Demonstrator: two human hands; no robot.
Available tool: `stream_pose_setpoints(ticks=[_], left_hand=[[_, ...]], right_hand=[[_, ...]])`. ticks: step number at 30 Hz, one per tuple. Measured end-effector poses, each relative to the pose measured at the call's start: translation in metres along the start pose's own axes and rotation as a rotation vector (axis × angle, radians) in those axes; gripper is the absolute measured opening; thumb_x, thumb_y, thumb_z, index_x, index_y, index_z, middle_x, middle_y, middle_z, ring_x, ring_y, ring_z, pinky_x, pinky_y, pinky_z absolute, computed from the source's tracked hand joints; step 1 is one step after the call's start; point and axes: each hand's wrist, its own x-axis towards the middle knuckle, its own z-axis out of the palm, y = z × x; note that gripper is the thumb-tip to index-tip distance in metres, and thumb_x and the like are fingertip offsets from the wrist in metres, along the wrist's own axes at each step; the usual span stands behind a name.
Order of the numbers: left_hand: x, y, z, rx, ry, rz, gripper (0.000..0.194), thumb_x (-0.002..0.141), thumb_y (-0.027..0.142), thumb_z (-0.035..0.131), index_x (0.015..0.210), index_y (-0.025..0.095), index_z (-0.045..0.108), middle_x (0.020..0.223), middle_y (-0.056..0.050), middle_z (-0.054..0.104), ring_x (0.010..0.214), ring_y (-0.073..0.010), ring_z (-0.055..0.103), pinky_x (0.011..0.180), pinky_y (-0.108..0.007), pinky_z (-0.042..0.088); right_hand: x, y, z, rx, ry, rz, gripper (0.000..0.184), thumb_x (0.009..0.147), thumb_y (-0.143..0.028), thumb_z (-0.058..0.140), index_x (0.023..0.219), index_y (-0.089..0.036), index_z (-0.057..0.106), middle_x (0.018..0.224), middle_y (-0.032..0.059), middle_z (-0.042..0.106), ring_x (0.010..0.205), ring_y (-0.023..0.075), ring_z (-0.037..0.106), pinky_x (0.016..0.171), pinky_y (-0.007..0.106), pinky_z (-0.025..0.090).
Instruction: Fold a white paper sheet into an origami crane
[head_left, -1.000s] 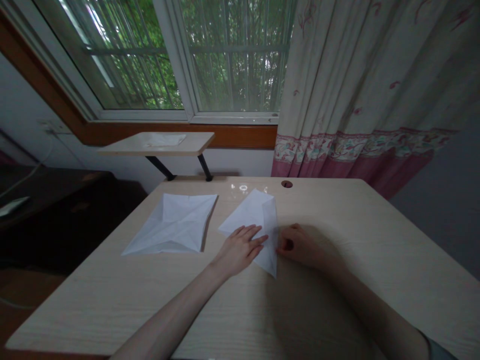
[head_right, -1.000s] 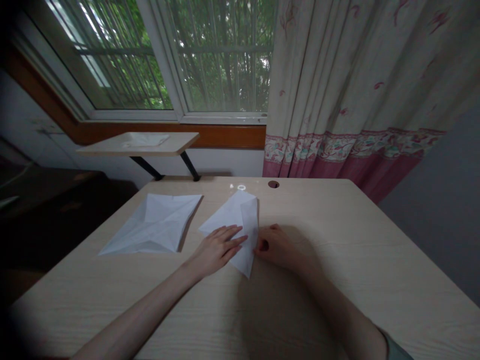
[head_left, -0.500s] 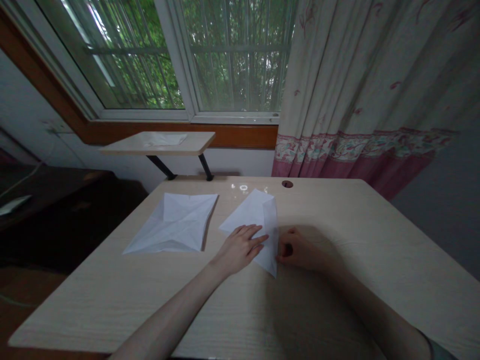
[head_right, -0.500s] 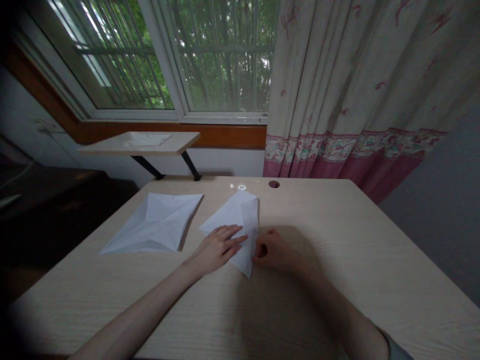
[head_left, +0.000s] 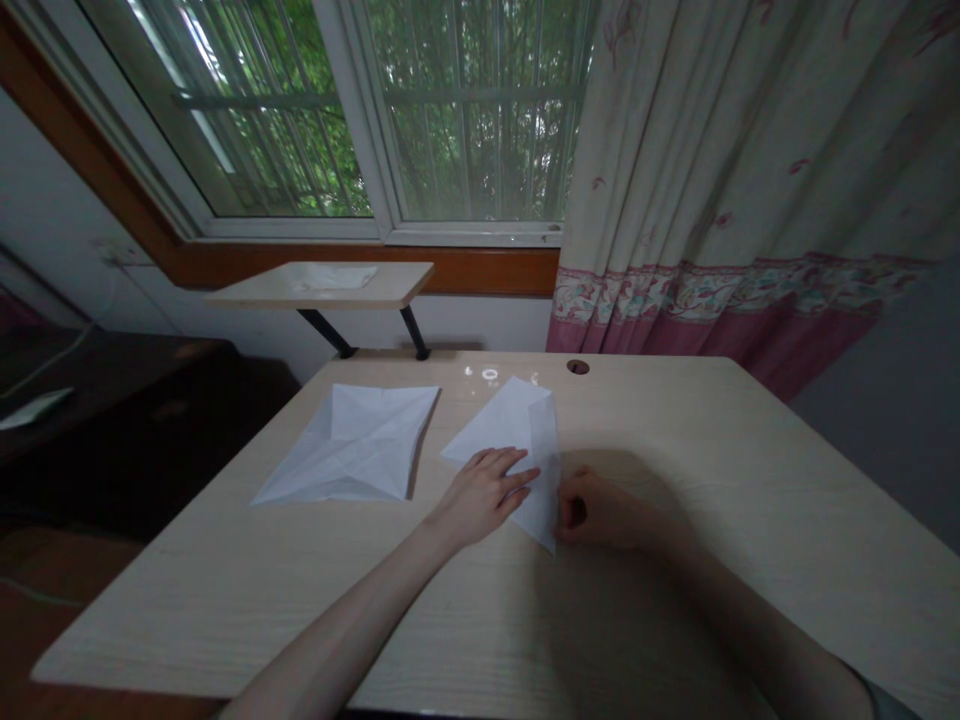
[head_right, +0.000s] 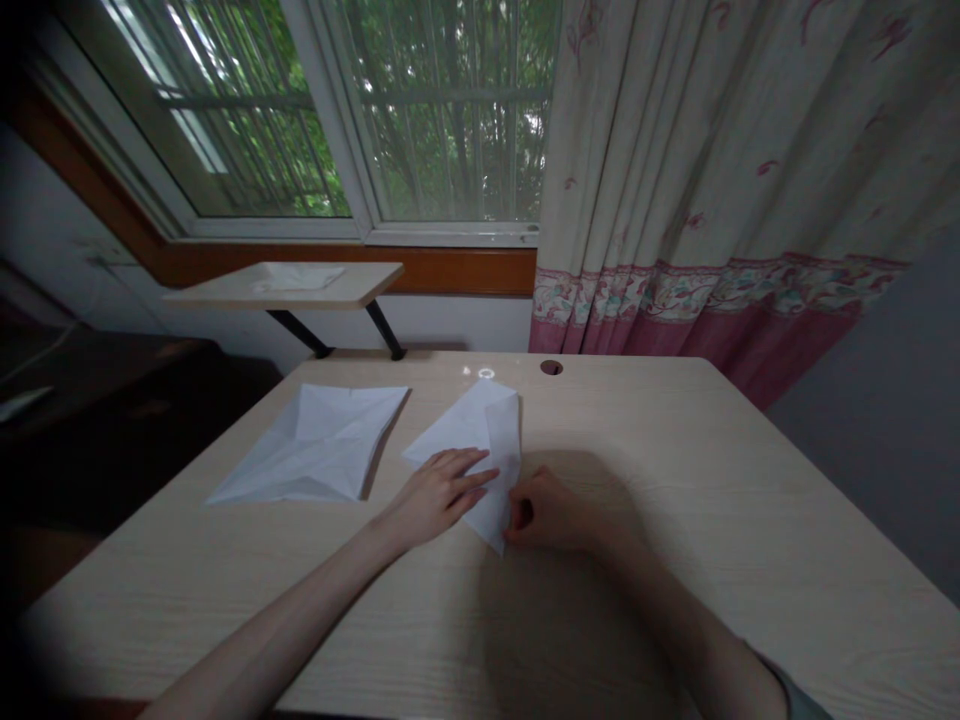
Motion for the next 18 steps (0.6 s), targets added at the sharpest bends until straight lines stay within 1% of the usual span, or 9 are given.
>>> stream_pose_setpoints(ticks=[3, 6, 11, 16, 18], left_hand=[[-0.0002, -0.0010, 0.0010, -0.005, 0.017, 0.007, 0.034, 0.100, 0.033, 0.049, 0.133, 0.032, 0.059, 0.144, -0.007, 0.053, 0.131, -0.0254, 0.050, 0.106, -0.046, 0.041], [-0.0003, -0.0019, 0.0019, -0.017, 0.024, 0.004, 0.034, 0.100, 0.032, 0.050, 0.133, 0.033, 0.059, 0.144, -0.006, 0.053, 0.131, -0.0250, 0.050, 0.106, -0.046, 0.041], [0.0000, -0.0021, 0.0021, -0.030, 0.015, -0.011, 0.035, 0.098, 0.031, 0.053, 0.132, 0.033, 0.059, 0.143, -0.006, 0.054, 0.130, -0.0252, 0.050, 0.106, -0.046, 0.041], [-0.0003, -0.0020, 0.0014, -0.038, 0.026, -0.006, 0.035, 0.098, 0.031, 0.053, 0.132, 0.033, 0.059, 0.143, -0.005, 0.053, 0.130, -0.0249, 0.050, 0.106, -0.045, 0.042], [-0.0004, -0.0021, 0.0012, -0.044, 0.034, -0.005, 0.034, 0.099, 0.031, 0.052, 0.132, 0.033, 0.059, 0.143, -0.005, 0.054, 0.129, -0.0251, 0.051, 0.105, -0.046, 0.042]], right_hand=[[-0.0001, -0.0021, 0.0001, 0.001, -0.006, -0.001, 0.014, 0.066, -0.015, 0.068, 0.059, -0.020, 0.057, 0.062, -0.0027, 0.065, 0.069, 0.0163, 0.059, 0.072, 0.029, 0.040], [-0.0001, -0.0035, 0.0006, 0.005, -0.018, -0.011, 0.015, 0.065, -0.015, 0.068, 0.057, -0.019, 0.057, 0.061, -0.0037, 0.065, 0.063, 0.0145, 0.058, 0.078, 0.031, 0.040], [-0.0019, -0.0056, 0.0011, 0.019, -0.032, -0.012, 0.013, 0.064, -0.014, 0.067, 0.058, -0.020, 0.058, 0.062, -0.0041, 0.066, 0.063, 0.0144, 0.059, 0.079, 0.032, 0.039], [-0.0024, -0.0082, 0.0011, 0.014, -0.020, -0.040, 0.016, 0.065, -0.013, 0.066, 0.056, -0.020, 0.055, 0.060, -0.0050, 0.064, 0.065, 0.0146, 0.059, 0.088, 0.035, 0.038], [-0.0023, -0.0093, 0.0010, 0.019, -0.028, -0.038, 0.017, 0.064, -0.014, 0.068, 0.055, -0.020, 0.055, 0.060, -0.0053, 0.064, 0.064, 0.0147, 0.059, 0.088, 0.035, 0.038]])
